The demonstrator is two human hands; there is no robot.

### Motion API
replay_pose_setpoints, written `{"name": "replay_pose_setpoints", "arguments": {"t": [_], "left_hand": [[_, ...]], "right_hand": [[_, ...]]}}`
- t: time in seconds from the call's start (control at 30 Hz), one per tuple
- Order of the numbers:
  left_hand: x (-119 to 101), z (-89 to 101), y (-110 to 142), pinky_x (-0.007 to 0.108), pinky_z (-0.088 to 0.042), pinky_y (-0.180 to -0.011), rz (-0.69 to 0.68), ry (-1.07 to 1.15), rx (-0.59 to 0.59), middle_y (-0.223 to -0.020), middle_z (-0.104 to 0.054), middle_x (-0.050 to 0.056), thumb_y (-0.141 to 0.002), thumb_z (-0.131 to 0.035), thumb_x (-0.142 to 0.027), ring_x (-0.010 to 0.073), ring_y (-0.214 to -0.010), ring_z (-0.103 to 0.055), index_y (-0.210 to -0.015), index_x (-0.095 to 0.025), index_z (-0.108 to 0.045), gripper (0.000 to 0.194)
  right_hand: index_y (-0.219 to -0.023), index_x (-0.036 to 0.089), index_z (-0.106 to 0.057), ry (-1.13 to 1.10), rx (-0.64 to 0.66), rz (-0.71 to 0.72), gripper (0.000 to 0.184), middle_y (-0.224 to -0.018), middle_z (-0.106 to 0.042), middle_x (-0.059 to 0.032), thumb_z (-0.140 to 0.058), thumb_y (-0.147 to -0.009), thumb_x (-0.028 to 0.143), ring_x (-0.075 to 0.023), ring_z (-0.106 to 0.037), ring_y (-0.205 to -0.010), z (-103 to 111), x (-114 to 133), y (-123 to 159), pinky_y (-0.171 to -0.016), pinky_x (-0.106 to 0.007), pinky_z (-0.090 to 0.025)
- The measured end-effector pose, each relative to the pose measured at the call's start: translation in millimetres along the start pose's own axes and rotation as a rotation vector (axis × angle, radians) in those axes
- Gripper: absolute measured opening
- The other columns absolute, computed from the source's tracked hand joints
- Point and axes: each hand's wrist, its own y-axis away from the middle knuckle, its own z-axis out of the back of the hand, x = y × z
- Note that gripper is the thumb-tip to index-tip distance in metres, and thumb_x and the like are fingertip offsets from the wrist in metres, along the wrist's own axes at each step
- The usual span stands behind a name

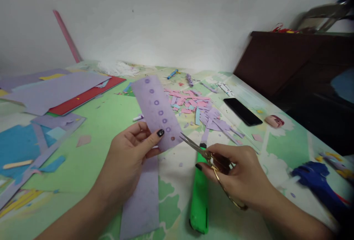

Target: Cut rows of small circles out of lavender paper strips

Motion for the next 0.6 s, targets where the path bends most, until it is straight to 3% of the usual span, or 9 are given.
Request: {"name": "replay_pose_setpoints", "arguments": {"t": [0.1,0.27,0.6], "left_hand": [[-1.6,-1.1,-0.8,0.02,-0.058,-0.069,0.002,0.038,0.012,-0.092,-0.073,0.002,-0.067,-0.081,-0.025,0.0132,-0.079,-0.068,-0.094,-0.019,-0.069,0.031],[-3.4,-3.2,-1.4,0.023,-0.06,-0.072,-0.016,0.161,0.012,-0.096,-0.073,0.004,-0.068,-0.078,-0.018,0.0171,-0.085,-0.069,-0.095,-0.018,-0.069,0.029],[-1.6,-3.4,3.8,0.024,-0.061,-0.071,0.056,0.19,0.078,-0.098,-0.073,0.005,-0.069,-0.078,-0.017,0.0186,-0.086,-0.07,-0.096,-0.017,-0.069,0.029]], "right_hand": [[-0.06,0.014,-0.059,-0.172,0.154,-0.164,0.025,-0.047,-0.035,0.006,-0.064,-0.075,0.033,-0.0065,-0.028,-0.048,2.4,3.5,-3.5,-0.043,-0.019,-0.023],[-0.056,0.016,-0.048,-0.437,0.195,-0.315,0.032,-0.049,-0.03,0.0068,-0.065,-0.074,0.037,-0.0059,-0.025,-0.047,1.2,2.2,-4.9,-0.041,-0.019,-0.019],[-0.058,0.014,-0.053,-0.561,0.329,-0.319,0.029,-0.05,-0.031,0.0066,-0.069,-0.071,0.034,-0.005,-0.026,-0.046,-1.4,-1.1,-6.3,-0.04,-0.019,-0.019]]}}
